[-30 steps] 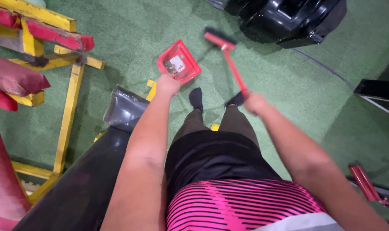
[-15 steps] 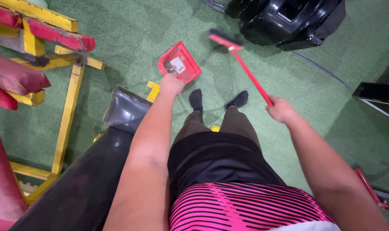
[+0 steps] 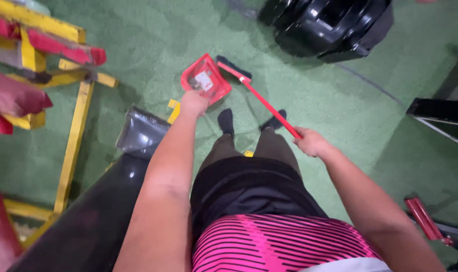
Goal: Sweeping debris off a gym floor into a red dustpan using a handheld broom.
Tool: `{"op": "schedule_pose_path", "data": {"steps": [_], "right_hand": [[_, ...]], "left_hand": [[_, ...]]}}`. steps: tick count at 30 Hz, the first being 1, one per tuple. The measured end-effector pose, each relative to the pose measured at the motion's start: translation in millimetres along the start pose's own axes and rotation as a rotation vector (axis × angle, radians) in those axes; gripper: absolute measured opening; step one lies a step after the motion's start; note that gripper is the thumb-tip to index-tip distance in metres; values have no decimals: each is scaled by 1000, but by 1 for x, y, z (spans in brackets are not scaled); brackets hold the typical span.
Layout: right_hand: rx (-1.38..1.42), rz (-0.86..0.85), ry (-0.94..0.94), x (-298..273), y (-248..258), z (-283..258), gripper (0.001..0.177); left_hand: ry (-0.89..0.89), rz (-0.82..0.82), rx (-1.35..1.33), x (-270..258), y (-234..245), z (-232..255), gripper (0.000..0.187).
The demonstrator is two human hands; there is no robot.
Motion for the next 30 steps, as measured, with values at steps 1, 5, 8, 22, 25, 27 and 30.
{"op": "schedule_pose_path", "data": {"steps": [1, 5, 8, 22, 25, 27, 30], "right_hand": [[1, 15, -2, -11, 12, -9, 59], [136, 19, -184, -13, 23, 25, 59], [60, 121, -84, 6, 16, 71, 52], [279, 67, -271, 101, -51, 102, 45], [324, 2, -274, 50, -42, 63, 43], [358, -29, -236, 18, -25, 52, 45], [512, -38, -247, -3, -15, 81, 54]], "left_hand": [[-15, 4, 0, 0, -2, -1, 45], [-37, 32, 109, 4, -4, 0, 44], [-98, 64, 199, 49, -35, -44, 41], [-46, -128, -179, 8, -24, 53, 21], [-60, -168, -131, 13, -44, 61, 25], [-51, -180, -80, 23, -63, 58, 33], [-99, -152, -23, 9, -68, 74, 42]]}}
Point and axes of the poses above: each hand's wrist, its own x-axis towards the middle knuckle, its own y-axis out of the back of the hand, z = x × y, the point moved 5 cm from there along x, towards the middle knuckle
